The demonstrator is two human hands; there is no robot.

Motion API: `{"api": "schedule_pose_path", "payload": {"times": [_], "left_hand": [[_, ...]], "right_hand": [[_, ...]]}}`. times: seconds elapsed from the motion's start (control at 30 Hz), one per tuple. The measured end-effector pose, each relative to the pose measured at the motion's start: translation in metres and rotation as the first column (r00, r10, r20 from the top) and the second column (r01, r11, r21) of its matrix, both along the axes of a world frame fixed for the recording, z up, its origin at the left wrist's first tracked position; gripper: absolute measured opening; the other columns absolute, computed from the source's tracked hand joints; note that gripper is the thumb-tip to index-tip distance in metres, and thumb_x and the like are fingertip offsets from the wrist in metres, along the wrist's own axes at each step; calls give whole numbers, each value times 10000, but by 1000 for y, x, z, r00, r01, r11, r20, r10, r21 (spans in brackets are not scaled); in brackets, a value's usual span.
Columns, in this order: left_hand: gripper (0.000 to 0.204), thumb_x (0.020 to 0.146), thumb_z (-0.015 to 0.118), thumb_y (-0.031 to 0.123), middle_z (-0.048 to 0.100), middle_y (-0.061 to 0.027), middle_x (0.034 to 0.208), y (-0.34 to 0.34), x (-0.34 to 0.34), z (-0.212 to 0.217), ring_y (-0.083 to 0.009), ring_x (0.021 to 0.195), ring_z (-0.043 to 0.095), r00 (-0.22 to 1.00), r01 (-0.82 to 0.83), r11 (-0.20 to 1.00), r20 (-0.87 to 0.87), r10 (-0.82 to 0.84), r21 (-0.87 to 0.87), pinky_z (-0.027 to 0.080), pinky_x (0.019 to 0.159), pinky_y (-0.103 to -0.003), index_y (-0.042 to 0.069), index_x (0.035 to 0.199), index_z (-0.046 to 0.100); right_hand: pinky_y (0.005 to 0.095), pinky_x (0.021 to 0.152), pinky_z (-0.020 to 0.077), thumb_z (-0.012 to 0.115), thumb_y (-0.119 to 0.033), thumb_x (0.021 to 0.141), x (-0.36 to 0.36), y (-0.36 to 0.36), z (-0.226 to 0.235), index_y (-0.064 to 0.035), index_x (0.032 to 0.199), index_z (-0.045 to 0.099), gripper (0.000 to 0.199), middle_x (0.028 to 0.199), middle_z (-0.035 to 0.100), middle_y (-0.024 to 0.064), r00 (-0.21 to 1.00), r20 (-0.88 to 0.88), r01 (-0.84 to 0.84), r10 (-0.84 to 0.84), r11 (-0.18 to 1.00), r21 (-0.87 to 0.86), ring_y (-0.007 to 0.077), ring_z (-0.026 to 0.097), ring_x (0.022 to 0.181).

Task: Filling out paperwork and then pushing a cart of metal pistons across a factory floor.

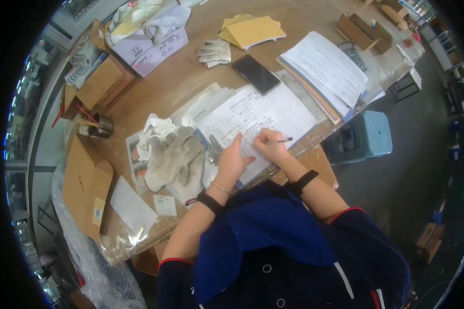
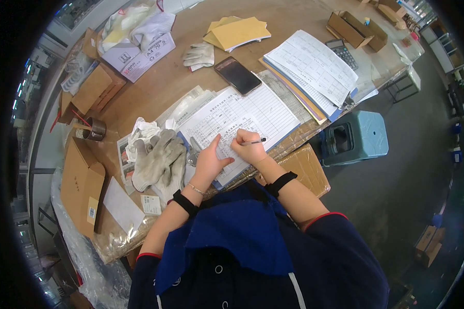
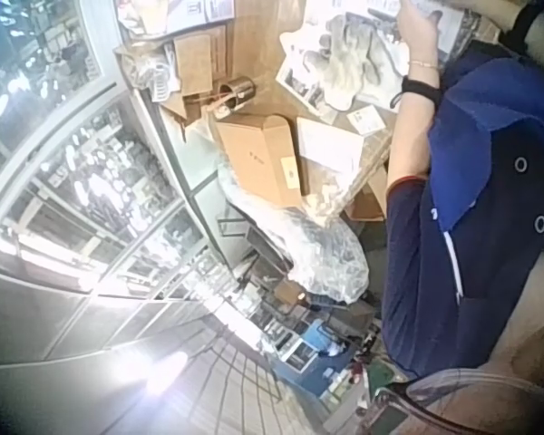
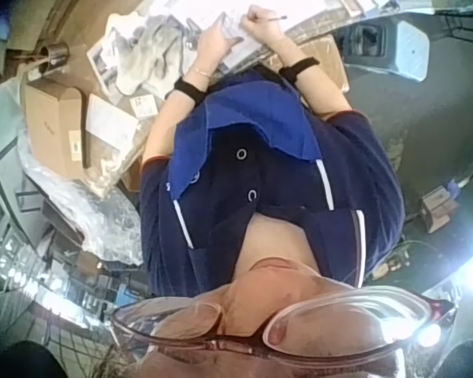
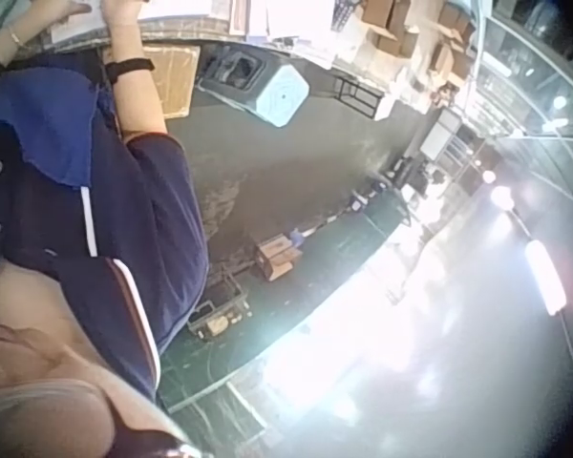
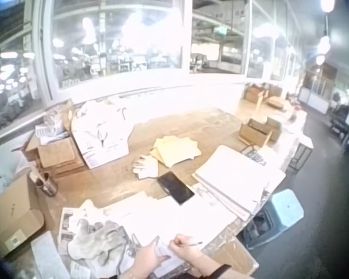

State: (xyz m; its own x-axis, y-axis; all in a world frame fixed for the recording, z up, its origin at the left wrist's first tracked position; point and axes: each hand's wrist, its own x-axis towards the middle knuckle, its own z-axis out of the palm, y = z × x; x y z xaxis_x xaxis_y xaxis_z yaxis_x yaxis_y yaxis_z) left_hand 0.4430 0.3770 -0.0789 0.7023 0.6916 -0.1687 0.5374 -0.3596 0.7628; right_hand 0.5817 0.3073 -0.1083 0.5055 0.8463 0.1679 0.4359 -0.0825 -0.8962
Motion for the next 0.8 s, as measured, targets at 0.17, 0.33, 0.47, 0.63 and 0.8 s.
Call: {"api": "schedule_pose_path", "payload": {"times": [0.17, 0.33, 0.47, 0.63, 0.8], "left_hand": [[822, 572, 782, 235, 589, -253, 988, 0, 1, 2, -334, 921, 591, 1000, 0, 1000, -30, 0, -20, 470, 782, -344, -44, 1244, 398], [818, 576, 780, 233, 590, -250, 993, 0, 0, 1, -332, 926, 590, 1000, -5, 1000, -9, 5, -15, 469, 790, -341, -39, 1246, 398], [816, 581, 777, 228, 590, -247, 995, -1, 0, 3, -331, 927, 590, 1000, -9, 1000, -17, 9, -21, 469, 792, -339, -37, 1251, 394], [817, 581, 777, 223, 589, -249, 997, 0, 0, 2, -332, 924, 591, 1000, -5, 1000, -11, 4, -25, 470, 791, -339, -40, 1251, 392], [819, 580, 778, 220, 587, -251, 1002, 0, 0, 3, -331, 930, 590, 1000, -7, 1000, -21, 6, -21, 468, 794, -335, -43, 1252, 390]], "right_hand": [[292, 410, 332, 602, -65, 721, 0, 0, -1, -20, 566, 422, 241, 468, 412, 88, 1000, 13, 25, -26, 1000, 16, 134, 362, 422], [296, 410, 327, 589, -50, 719, -1, -1, 2, -20, 562, 414, 237, 470, 404, 90, 999, -2, 34, -33, 999, 26, 140, 356, 424], [296, 414, 326, 584, -44, 721, 0, -1, 2, -19, 566, 411, 234, 472, 398, 92, 999, 25, 20, -20, 1000, 15, 143, 352, 427], [294, 417, 324, 582, -40, 722, 1, -1, 1, -19, 570, 411, 230, 480, 404, 95, 1000, 4, 27, -27, 999, 29, 146, 352, 432], [282, 416, 316, 588, -37, 720, 3, 0, 1, -16, 564, 410, 238, 472, 396, 73, 985, -98, 153, -145, 985, 76, 107, 345, 445]]}}
